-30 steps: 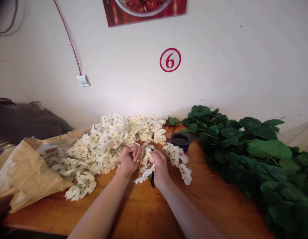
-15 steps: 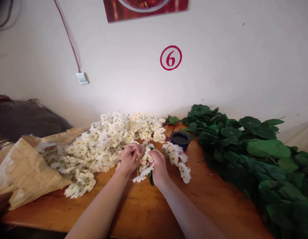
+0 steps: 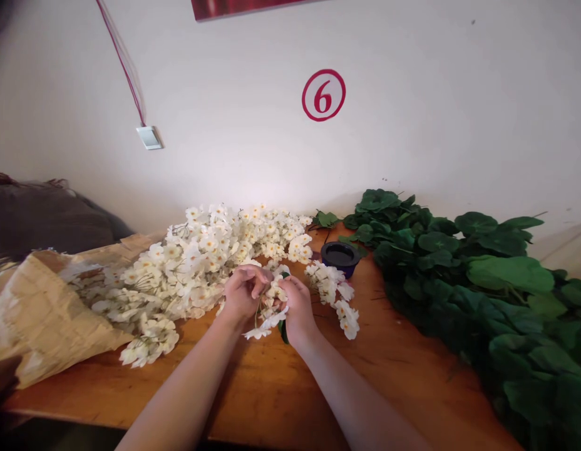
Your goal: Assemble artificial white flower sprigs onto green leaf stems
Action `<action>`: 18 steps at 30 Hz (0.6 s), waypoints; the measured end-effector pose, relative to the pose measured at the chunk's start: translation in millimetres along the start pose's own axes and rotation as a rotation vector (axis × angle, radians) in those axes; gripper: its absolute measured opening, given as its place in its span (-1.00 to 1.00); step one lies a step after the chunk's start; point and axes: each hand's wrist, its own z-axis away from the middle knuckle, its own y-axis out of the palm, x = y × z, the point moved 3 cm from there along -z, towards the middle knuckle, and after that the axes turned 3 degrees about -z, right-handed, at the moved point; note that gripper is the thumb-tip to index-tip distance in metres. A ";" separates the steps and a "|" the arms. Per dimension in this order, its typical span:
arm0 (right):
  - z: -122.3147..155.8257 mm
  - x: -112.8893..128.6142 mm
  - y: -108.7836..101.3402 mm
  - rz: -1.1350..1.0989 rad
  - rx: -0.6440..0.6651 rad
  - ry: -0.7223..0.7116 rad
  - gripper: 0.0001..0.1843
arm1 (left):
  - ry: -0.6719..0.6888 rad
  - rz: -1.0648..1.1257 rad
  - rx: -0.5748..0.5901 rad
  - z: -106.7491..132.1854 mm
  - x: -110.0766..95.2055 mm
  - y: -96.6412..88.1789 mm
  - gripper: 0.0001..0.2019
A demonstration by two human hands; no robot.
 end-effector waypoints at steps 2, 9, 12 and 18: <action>0.4 -0.2 0.4 -0.007 -0.003 0.016 -0.76 | -0.008 -0.041 0.003 0.6 -0.3 -0.1 -0.73; 0.3 -1.2 -1.0 0.000 -0.003 0.021 -0.75 | 0.015 -0.129 0.025 4.1 -0.2 0.7 -0.70; -0.6 -1.7 -1.2 0.012 -0.018 0.047 -0.75 | -0.023 -0.164 0.024 4.4 2.1 0.6 -0.71; -3.3 -2.6 -3.7 0.017 -0.038 0.036 -0.74 | -0.050 -0.225 0.030 3.9 4.0 1.2 -0.71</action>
